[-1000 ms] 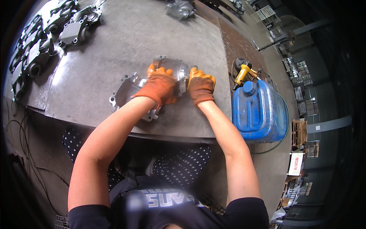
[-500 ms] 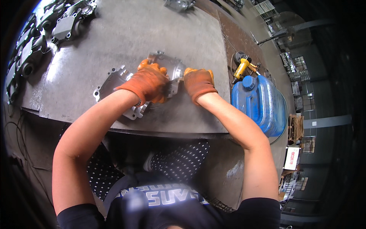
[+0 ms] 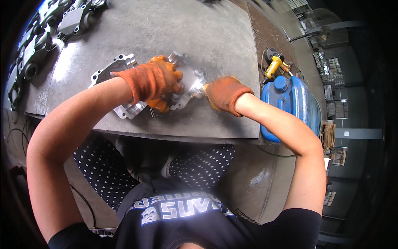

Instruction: The person picks up and turns over metal components on a metal table, using their hands to check the surfaces.

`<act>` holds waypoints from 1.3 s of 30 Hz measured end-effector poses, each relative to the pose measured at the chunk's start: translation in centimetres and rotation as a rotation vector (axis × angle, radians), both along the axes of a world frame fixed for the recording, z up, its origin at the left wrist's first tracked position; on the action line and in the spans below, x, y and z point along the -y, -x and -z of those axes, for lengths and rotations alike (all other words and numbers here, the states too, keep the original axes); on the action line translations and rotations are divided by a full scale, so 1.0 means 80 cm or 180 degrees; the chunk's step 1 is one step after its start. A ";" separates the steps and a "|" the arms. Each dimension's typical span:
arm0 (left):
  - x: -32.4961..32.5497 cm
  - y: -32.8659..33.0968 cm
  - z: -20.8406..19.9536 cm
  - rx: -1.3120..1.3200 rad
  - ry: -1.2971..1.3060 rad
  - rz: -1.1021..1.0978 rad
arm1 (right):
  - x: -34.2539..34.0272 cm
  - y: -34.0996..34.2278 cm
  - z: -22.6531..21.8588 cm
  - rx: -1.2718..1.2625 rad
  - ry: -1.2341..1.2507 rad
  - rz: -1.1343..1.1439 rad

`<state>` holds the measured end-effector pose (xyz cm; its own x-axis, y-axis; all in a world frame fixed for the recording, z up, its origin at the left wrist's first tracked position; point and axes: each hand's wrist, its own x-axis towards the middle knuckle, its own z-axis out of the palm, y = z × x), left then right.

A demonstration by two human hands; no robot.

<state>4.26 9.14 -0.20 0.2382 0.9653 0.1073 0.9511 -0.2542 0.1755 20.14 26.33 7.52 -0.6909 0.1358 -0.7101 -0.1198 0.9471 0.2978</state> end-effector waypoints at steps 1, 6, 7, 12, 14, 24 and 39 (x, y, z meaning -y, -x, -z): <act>0.001 0.001 -0.009 -0.0087 0.0056 0.0086 | -0.003 -0.003 0.002 0.0046 0.0089 -0.0033; -0.005 0.013 0.002 0.0171 0.0246 0.0320 | -0.016 -0.009 0.008 0.0199 0.0688 0.0036; -0.004 0.015 -0.003 -0.0071 0.0086 0.0516 | -0.020 -0.012 0.011 0.0167 0.0806 0.0039; -0.004 0.014 -0.020 -0.0261 0.0420 0.0562 | -0.029 -0.016 0.011 -0.0020 0.1437 0.0205; -0.006 0.011 -0.024 -0.0307 0.0570 0.0529 | -0.030 -0.017 0.013 0.0006 0.1642 0.0407; -0.038 -0.067 -0.016 0.0206 0.0178 -0.2088 | -0.034 -0.077 0.002 -0.1676 0.3322 0.3312; 0.015 0.016 0.008 0.0071 -0.0332 -0.0812 | -0.005 -0.027 0.048 -0.2170 0.0797 0.1508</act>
<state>2.97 7.93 -0.86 -0.0147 0.9772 0.2116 0.9829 -0.0248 0.1827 22.28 26.73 3.65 -0.8868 0.4122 -0.2090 0.4328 0.8993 -0.0629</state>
